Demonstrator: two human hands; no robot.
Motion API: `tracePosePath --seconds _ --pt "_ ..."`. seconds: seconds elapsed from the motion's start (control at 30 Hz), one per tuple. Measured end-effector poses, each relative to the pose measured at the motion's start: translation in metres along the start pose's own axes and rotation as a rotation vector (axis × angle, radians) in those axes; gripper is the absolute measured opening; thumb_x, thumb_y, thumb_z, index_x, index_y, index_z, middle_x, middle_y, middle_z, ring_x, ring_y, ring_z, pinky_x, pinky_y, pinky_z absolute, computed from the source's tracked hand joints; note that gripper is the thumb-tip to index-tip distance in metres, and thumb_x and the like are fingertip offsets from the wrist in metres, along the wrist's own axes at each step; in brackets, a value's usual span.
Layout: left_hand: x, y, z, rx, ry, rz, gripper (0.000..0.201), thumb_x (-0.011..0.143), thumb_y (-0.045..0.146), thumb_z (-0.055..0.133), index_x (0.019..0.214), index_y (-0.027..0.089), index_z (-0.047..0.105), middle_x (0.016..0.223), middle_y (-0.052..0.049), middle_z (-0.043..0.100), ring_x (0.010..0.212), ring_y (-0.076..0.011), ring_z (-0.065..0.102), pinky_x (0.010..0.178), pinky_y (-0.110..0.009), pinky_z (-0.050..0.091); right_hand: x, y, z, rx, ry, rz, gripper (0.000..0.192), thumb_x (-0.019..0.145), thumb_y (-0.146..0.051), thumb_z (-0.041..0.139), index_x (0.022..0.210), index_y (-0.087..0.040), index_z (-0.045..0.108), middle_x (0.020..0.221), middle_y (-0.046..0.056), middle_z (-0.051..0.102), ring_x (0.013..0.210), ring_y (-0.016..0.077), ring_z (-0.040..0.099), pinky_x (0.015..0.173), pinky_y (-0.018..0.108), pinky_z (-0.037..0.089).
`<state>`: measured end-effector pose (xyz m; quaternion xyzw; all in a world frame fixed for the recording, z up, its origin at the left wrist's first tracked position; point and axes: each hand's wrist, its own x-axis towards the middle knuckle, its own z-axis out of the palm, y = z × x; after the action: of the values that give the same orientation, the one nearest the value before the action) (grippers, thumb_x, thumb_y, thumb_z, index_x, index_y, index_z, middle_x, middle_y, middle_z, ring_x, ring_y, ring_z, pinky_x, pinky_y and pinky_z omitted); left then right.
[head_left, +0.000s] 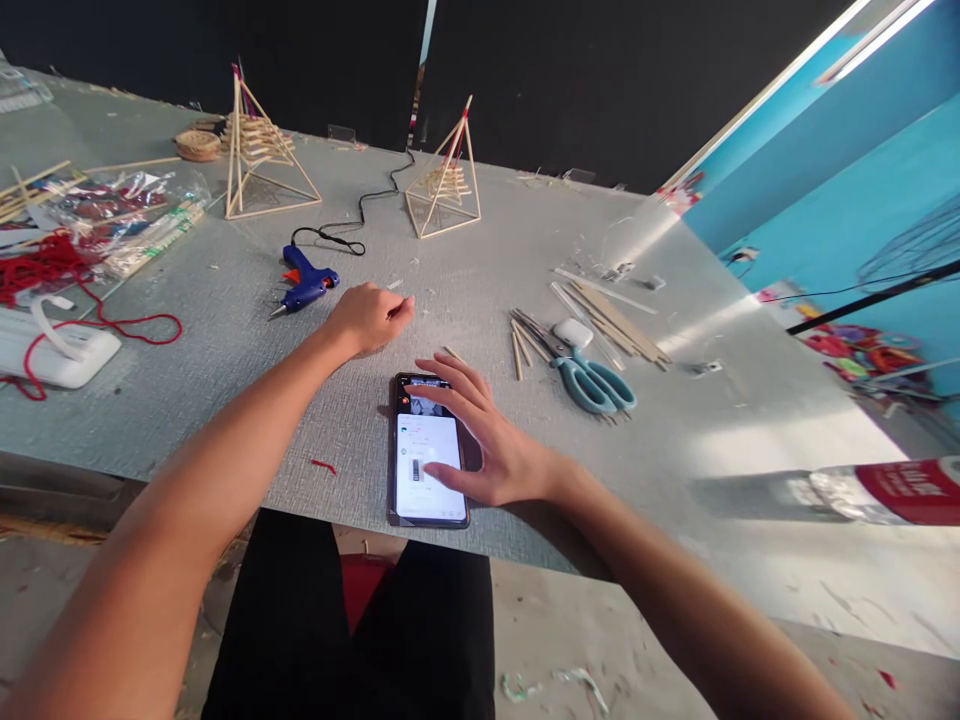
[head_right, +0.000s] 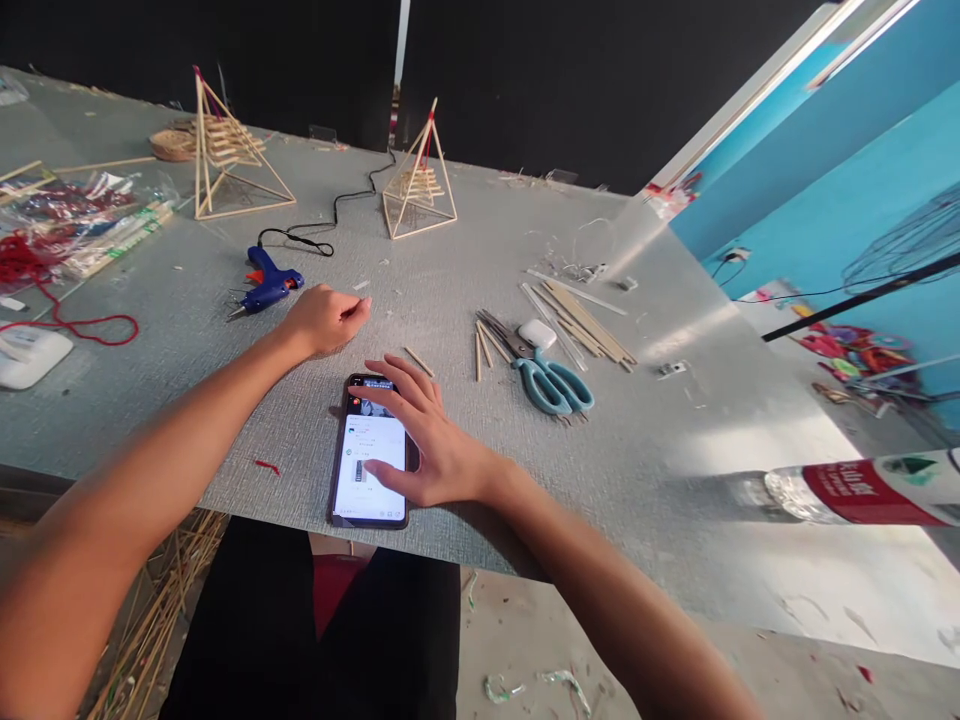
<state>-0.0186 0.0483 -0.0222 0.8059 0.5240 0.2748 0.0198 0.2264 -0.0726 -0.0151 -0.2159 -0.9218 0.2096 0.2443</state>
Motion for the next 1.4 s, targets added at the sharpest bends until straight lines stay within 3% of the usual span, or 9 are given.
tracePosePath --seconds 0.13,0.3,0.37,0.6,0.77,0.9,1.0,1.4 --pt "0.000 0.001 -0.001 -0.004 -0.002 0.001 0.053 0.101 0.043 0.041 0.056 0.021 0.060 0.053 -0.004 0.056 0.053 -0.0162 0.047 0.066 -0.036 0.033 0.002 0.000 0.002 -0.017 -0.004 0.007 0.081 0.088 -0.050 0.078 0.157 -0.026 0.043 0.168 0.013 0.038 0.162 0.0382 0.022 0.132 0.066 0.025" --pt "0.000 -0.001 0.000 -0.001 -0.002 0.007 0.053 0.100 0.044 0.040 0.056 0.021 0.058 0.052 -0.002 0.053 0.051 -0.0141 0.043 0.064 -0.035 0.031 0.005 0.006 0.004 -0.107 0.187 0.068 0.049 0.099 -0.032 0.063 0.147 -0.030 0.054 0.154 0.011 0.056 0.150 0.0331 0.044 0.124 0.064 0.040" --pt "0.001 -0.004 0.002 0.000 -0.001 0.013 0.053 0.101 0.045 0.040 0.056 0.021 0.058 0.053 -0.002 0.054 0.052 -0.0140 0.043 0.064 -0.035 0.032 0.005 0.011 0.004 -0.136 0.229 0.094 0.045 0.101 -0.025 0.059 0.145 -0.030 0.055 0.150 0.010 0.059 0.146 0.0319 0.047 0.122 0.063 0.042" --pt "0.001 -0.005 0.002 -0.002 0.018 0.000 0.053 0.100 0.048 0.042 0.056 0.022 0.058 0.053 -0.003 0.056 0.053 -0.0160 0.050 0.068 -0.036 0.036 0.003 0.012 -0.001 -0.115 0.204 0.123 0.045 0.102 -0.029 0.058 0.147 -0.029 0.053 0.148 0.011 0.060 0.145 0.0316 0.048 0.122 0.063 0.042" --pt "0.000 0.001 -0.005 0.007 0.002 -0.026 0.055 0.100 0.046 0.040 0.055 0.022 0.060 0.049 -0.003 0.051 0.054 -0.0180 0.050 0.072 -0.037 0.038 0.005 0.003 -0.002 -0.070 0.079 0.034 0.069 0.092 -0.053 0.074 0.151 -0.027 0.050 0.157 0.012 0.052 0.152 0.0351 0.039 0.128 0.064 0.034" --pt "0.002 -0.001 -0.003 0.002 0.018 -0.010 0.054 0.100 0.046 0.042 0.052 0.022 0.052 0.047 -0.001 0.044 0.049 -0.0152 0.041 0.067 -0.037 0.033 0.005 0.006 0.001 -0.168 0.164 0.052 0.049 0.101 -0.032 0.062 0.149 -0.029 0.052 0.152 0.010 0.058 0.148 0.0320 0.044 0.125 0.062 0.039" --pt "0.004 -0.004 -0.001 -0.001 0.019 -0.003 0.054 0.099 0.047 0.043 0.051 0.023 0.046 0.047 0.000 0.039 0.048 -0.0147 0.037 0.064 -0.036 0.030 0.005 0.010 0.000 -0.231 0.207 0.099 0.048 0.100 -0.018 0.058 0.147 -0.030 0.054 0.149 0.008 0.061 0.144 0.0311 0.048 0.121 0.060 0.042" --pt "0.003 -0.001 -0.006 -0.025 0.008 -0.016 0.053 0.099 0.045 0.042 0.051 0.023 0.043 0.046 0.001 0.034 0.048 -0.0139 0.036 0.066 -0.036 0.036 0.007 0.013 -0.003 -0.229 0.200 0.091 0.045 0.100 -0.018 0.057 0.144 -0.030 0.057 0.145 0.008 0.064 0.139 0.0315 0.051 0.118 0.059 0.046"
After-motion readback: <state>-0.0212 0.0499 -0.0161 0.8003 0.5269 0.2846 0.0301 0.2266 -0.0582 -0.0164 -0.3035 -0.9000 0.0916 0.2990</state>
